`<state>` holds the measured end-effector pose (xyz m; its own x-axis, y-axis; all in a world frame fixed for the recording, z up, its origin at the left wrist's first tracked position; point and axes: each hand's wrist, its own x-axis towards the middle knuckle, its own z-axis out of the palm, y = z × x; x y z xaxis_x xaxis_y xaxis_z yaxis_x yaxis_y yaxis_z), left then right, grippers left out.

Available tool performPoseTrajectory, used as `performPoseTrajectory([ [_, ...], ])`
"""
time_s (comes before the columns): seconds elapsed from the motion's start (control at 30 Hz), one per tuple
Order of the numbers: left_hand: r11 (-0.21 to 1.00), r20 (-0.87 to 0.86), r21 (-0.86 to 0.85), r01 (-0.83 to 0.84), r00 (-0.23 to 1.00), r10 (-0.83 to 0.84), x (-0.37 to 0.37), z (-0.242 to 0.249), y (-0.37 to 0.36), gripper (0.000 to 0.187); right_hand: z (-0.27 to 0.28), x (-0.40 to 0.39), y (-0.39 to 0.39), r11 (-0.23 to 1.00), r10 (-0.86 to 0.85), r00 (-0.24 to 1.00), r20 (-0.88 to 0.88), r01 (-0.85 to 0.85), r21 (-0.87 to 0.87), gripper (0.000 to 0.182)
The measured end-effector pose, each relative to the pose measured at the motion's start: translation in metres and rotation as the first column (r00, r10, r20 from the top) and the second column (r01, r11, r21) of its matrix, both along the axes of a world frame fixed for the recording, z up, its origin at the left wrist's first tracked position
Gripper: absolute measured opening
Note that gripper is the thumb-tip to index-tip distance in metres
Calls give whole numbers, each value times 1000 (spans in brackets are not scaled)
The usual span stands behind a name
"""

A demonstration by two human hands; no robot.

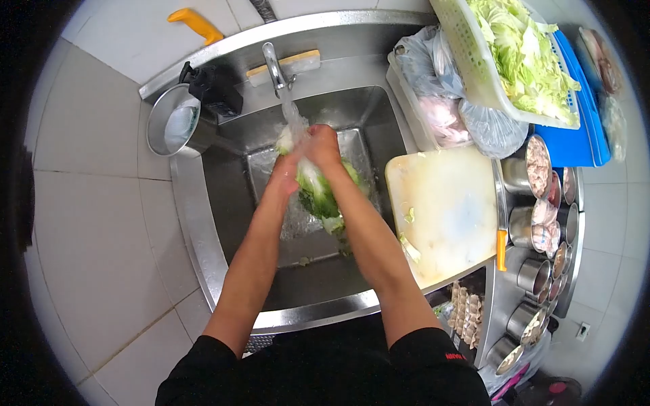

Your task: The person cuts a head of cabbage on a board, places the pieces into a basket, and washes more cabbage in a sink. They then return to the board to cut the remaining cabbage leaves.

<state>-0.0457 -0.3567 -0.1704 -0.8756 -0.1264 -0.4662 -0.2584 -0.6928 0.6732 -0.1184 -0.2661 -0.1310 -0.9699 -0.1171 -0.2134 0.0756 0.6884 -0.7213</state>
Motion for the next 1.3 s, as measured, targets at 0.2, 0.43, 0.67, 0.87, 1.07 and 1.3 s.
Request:
performPoseTrajectory([
  [0.2,920,-2,-258,-295,952,305,-15,-4,18,36,6,31,53,931,320,940,116,-289,-225,40],
  [0.43,965,-87,-181,-191,980,178,-35,-15,-17,44,-119,129,110,957,135,964,231,-66,-283,28],
  [0.67,806,124,-583,103,992,-38,-26,19,-1,54,41,190,263,979,-202,869,-452,190,-72,45],
  [0.87,795,180,-596,110,984,-2,-31,14,12,46,36,227,236,910,93,857,-507,133,392,48],
  [1.07,966,201,-260,0,978,54,-32,42,9,39,41,200,193,989,-139,944,-299,116,-93,13],
  [1.3,915,180,-296,-276,924,337,22,21,-7,38,30,40,-26,972,-101,884,-457,-11,-237,9],
])
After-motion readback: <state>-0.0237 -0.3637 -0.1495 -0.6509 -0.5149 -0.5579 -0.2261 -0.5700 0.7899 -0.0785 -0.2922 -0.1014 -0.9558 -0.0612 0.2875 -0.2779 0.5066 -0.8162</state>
